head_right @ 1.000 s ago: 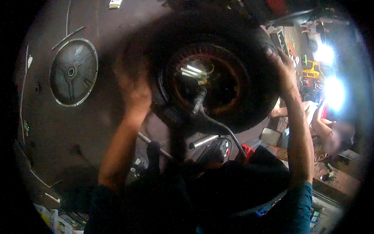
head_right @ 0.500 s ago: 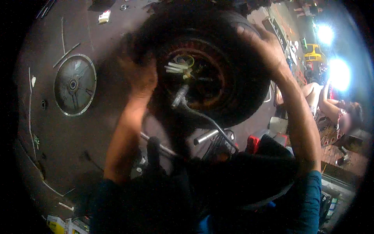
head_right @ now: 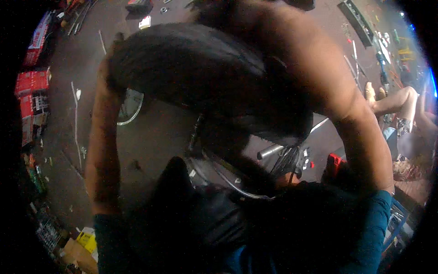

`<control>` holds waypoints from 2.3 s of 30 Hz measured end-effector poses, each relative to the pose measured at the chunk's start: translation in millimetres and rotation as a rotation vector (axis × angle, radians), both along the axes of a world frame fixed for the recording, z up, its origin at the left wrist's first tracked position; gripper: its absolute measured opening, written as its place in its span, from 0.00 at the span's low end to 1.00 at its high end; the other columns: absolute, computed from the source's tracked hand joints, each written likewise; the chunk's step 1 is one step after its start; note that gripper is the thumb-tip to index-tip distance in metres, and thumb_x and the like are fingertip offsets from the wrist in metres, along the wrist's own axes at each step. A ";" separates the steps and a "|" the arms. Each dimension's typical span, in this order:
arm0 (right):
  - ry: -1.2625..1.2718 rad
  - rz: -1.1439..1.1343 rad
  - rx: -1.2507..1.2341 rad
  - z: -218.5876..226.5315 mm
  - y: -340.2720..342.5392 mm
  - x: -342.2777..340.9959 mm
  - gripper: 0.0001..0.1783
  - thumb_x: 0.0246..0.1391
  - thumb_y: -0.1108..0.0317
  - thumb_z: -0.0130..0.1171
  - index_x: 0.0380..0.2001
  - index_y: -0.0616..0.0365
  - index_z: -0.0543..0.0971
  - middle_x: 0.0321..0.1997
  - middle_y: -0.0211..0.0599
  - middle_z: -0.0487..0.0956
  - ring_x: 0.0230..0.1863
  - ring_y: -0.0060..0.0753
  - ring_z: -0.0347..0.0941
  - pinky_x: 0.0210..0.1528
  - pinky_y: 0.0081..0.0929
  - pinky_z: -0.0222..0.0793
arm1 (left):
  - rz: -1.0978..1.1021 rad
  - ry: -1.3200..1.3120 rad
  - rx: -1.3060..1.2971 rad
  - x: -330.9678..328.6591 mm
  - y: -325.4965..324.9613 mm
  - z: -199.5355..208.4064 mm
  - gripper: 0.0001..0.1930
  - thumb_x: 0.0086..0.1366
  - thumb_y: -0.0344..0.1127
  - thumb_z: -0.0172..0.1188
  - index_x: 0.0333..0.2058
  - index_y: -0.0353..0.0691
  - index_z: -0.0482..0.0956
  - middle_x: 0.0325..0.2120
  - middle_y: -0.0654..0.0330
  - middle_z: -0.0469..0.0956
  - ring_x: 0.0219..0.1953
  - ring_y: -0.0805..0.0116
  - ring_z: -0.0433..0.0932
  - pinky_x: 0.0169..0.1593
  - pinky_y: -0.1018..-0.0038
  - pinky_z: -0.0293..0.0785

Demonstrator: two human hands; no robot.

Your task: The person services an electric wheel motor by inserting the stator into the wheel hub, turning the wheel assembly, and handling components on the motor cover.

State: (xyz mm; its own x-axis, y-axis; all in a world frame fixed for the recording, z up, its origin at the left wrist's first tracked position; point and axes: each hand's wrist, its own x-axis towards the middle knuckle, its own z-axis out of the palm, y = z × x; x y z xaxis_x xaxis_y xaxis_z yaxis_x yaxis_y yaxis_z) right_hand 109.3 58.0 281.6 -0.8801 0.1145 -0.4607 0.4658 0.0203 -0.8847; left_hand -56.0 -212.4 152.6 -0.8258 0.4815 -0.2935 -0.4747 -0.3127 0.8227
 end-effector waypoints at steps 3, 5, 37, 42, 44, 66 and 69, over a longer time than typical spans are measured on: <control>0.013 -0.102 0.502 -68.7 20.1 35.6 0.44 0.43 0.38 0.57 0.52 0.65 0.66 0.48 0.49 0.72 0.50 0.36 0.69 0.54 0.31 0.63 | -0.062 0.207 -0.160 22.2 -35.4 19.7 0.22 0.63 0.46 0.49 0.48 0.36 0.71 0.42 0.57 0.74 0.45 0.66 0.72 0.51 0.73 0.66; -0.550 -0.220 -0.221 -154.6 57.2 88.8 0.39 0.49 0.44 0.52 0.53 0.68 0.63 0.50 0.53 0.70 0.51 0.41 0.68 0.52 0.40 0.65 | -0.112 0.027 -0.022 31.4 -54.5 14.2 0.21 0.64 0.45 0.46 0.47 0.35 0.71 0.43 0.57 0.74 0.46 0.65 0.71 0.51 0.72 0.65; 0.096 -0.321 -0.063 -185.6 60.9 61.6 0.38 0.48 0.58 0.60 0.59 0.61 0.58 0.54 0.48 0.68 0.57 0.38 0.62 0.56 0.30 0.61 | 0.248 -0.205 -0.205 139.5 -52.5 -110.1 0.22 0.63 0.45 0.48 0.49 0.33 0.66 0.45 0.52 0.69 0.44 0.59 0.70 0.47 0.65 0.68; -0.013 -0.325 -0.072 -210.0 81.6 64.2 0.39 0.47 0.57 0.62 0.60 0.59 0.58 0.53 0.44 0.69 0.54 0.35 0.65 0.56 0.30 0.59 | 0.284 -0.384 -0.185 140.7 -27.7 -90.5 0.19 0.59 0.40 0.56 0.43 0.33 0.70 0.35 0.57 0.72 0.38 0.64 0.71 0.42 0.67 0.68; 0.038 -0.412 -0.082 -177.4 78.0 65.9 0.39 0.48 0.59 0.60 0.60 0.60 0.57 0.54 0.43 0.69 0.54 0.34 0.65 0.57 0.29 0.59 | 0.246 -0.196 -0.346 134.3 -41.2 -97.6 0.21 0.58 0.39 0.58 0.46 0.33 0.67 0.36 0.58 0.72 0.37 0.65 0.71 0.42 0.68 0.68; 0.085 -0.396 -0.139 -200.8 61.2 64.6 0.39 0.48 0.61 0.57 0.60 0.67 0.54 0.55 0.50 0.66 0.55 0.40 0.63 0.60 0.32 0.55 | 0.384 -0.384 -0.433 136.0 -54.5 -110.9 0.19 0.57 0.40 0.58 0.45 0.37 0.71 0.35 0.59 0.74 0.38 0.69 0.72 0.43 0.73 0.67; 0.107 -0.385 -0.138 -196.5 62.5 67.3 0.40 0.48 0.59 0.57 0.59 0.67 0.55 0.55 0.49 0.66 0.55 0.39 0.64 0.58 0.30 0.56 | 0.413 -0.328 -0.335 151.9 -54.7 -91.1 0.17 0.60 0.43 0.54 0.42 0.37 0.71 0.33 0.59 0.73 0.36 0.67 0.72 0.42 0.70 0.69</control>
